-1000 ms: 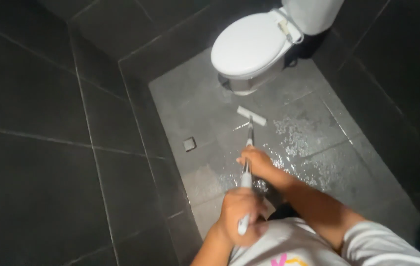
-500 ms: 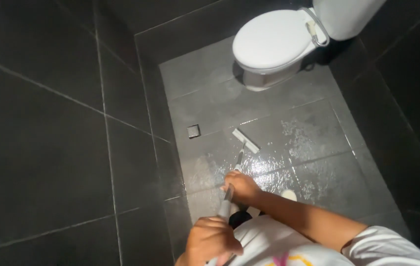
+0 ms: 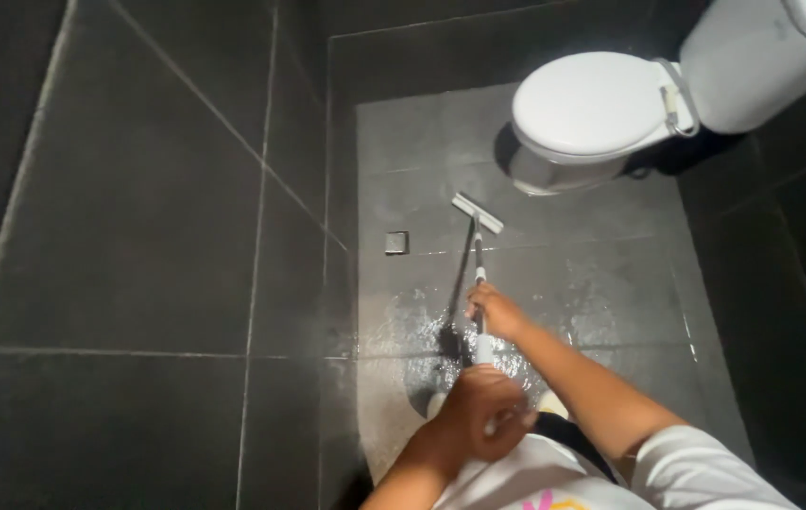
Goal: The person uses a squeegee to push water across a tiled floor toward a drain, working in a small space between a toilet and a sink.
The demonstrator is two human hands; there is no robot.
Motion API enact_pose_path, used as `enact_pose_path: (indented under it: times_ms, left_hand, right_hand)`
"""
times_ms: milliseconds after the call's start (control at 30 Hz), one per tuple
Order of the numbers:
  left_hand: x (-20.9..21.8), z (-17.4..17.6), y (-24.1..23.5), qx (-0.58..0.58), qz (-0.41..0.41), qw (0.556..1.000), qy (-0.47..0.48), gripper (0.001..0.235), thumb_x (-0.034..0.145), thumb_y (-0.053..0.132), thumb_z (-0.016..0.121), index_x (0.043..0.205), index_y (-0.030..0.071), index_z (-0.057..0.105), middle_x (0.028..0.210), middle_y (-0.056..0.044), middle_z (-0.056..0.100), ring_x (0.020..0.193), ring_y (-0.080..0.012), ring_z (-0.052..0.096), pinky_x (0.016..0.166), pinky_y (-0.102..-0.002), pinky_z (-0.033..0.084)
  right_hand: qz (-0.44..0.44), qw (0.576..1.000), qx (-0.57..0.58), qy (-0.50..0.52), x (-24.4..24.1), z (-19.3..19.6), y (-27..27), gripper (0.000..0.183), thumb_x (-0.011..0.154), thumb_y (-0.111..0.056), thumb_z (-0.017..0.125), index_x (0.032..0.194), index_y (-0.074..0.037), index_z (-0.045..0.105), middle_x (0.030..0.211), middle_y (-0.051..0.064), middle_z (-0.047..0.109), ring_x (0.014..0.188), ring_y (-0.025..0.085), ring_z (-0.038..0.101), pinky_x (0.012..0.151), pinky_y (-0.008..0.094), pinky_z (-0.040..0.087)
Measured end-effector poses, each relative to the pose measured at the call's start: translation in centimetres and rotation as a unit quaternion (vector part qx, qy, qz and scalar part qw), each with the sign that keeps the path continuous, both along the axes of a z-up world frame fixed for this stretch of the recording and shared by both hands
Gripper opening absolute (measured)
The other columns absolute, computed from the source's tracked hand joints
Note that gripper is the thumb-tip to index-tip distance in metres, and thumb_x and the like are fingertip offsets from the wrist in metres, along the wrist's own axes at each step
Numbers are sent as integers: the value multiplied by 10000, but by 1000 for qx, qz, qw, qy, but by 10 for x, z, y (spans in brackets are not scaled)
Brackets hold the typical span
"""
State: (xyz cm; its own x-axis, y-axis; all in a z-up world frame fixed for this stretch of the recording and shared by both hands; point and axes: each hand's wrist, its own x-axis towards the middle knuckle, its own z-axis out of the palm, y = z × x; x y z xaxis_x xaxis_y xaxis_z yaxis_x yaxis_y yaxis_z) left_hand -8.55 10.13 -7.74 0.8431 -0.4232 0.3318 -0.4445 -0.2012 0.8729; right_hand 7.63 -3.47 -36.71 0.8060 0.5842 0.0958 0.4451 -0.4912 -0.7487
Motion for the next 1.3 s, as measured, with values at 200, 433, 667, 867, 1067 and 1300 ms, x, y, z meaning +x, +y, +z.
enact_pose_path:
  times_ms: [200, 433, 667, 867, 1067, 1300]
  left_hand:
    - [-48, 50, 82, -55, -48, 997, -9, 183, 859, 160, 726, 762, 96, 585, 626, -38, 528, 579, -247, 561, 617, -379, 422]
    - [-53, 57, 103, -78, -67, 994, -34, 198, 871, 206, 746, 785, 96, 606, 622, -26, 537, 567, -229, 573, 608, -350, 435]
    - [-20, 19, 73, -13, -21, 999, -30, 235, 902, 254, 767, 814, 100, 612, 643, -17, 553, 593, -216, 593, 613, -315, 447]
    - [-30, 41, 126, -28, -49, 998, 1, 227, 867, 294, 794, 893, 100, 680, 742, -23, 581, 658, -222, 608, 651, -332, 470]
    - [-28, 68, 158, -146, -72, 984, -67, 289, 906, 351, 759, 943, 80, 665, 786, -18, 628, 713, -219, 642, 649, -330, 507]
    - [34, 63, 107, -127, 180, 966, -134, 333, 1037, 303, 627, 823, 50, 593, 753, -49, 601, 658, -210, 621, 624, -337, 477]
  right_hand:
    - [-60, 938, 137, 312, -98, 70, 79, 145, 874, -86, 572, 912, -87, 713, 988, 144, 699, 966, 340, 664, 846, 397, 532]
    - [-13, 1000, -15, 15, -109, 124, 113, 165, 951, -218, 665, 890, -65, 680, 1045, 113, 708, 953, 358, 674, 788, 450, 531]
    - [-61, 998, 1, -11, -42, 49, 94, 167, 844, -159, 710, 979, -61, 698, 1083, 136, 695, 942, 375, 669, 792, 442, 543]
    - [-33, 999, 13, 18, -65, 71, 115, 217, 810, 22, 562, 907, -115, 699, 1032, 88, 715, 973, 313, 704, 846, 402, 571]
    - [-69, 997, -26, 29, -106, 130, 121, 175, 813, -10, 601, 923, -114, 690, 1049, 91, 713, 918, 342, 701, 761, 446, 564]
    - [-147, 989, -22, 4, -21, 105, 129, 73, 936, -157, 652, 909, -115, 704, 1038, 99, 723, 884, 373, 683, 760, 480, 541]
